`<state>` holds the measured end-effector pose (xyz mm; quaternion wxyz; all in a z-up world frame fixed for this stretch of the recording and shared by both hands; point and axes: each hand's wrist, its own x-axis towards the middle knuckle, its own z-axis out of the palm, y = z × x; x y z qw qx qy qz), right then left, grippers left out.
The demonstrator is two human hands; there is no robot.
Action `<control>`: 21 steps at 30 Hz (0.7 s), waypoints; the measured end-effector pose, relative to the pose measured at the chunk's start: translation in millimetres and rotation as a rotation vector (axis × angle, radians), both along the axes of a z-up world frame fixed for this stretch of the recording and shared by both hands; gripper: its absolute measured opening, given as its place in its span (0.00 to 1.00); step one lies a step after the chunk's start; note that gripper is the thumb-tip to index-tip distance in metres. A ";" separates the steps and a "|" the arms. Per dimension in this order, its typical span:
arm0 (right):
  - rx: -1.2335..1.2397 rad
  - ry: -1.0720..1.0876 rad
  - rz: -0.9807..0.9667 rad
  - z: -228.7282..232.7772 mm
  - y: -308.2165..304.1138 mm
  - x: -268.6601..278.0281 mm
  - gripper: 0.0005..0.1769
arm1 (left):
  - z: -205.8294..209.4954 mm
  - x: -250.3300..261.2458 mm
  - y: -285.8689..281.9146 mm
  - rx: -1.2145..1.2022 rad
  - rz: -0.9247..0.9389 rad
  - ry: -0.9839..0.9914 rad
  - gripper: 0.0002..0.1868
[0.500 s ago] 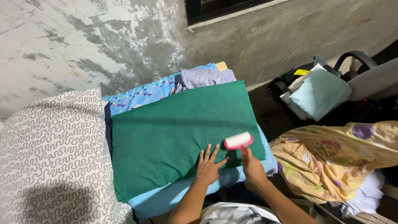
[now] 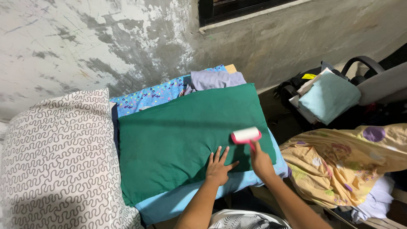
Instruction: The person cleans a pillow by rolling a lint roller across its surface while holding it in place by hand.
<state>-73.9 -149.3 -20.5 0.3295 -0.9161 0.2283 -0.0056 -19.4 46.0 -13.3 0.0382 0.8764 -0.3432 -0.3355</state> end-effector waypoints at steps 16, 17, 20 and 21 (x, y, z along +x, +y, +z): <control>-0.040 -0.035 -0.075 -2.5 -4.4 27.7 0.21 | -14.1 2.4 1.0 -0.049 -0.011 -0.051 0.44; -0.040 -0.009 -0.078 0.3 -9.7 40.2 0.20 | -13.6 0.6 0.5 -0.050 -0.016 -0.047 0.44; -0.014 -0.002 -0.070 9.1 -18.0 67.0 0.21 | -9.9 2.8 3.2 -0.034 -0.022 -0.062 0.43; 0.011 -0.018 -0.062 9.8 -18.0 68.5 0.21 | -9.7 3.4 6.1 -0.080 -0.002 -0.020 0.42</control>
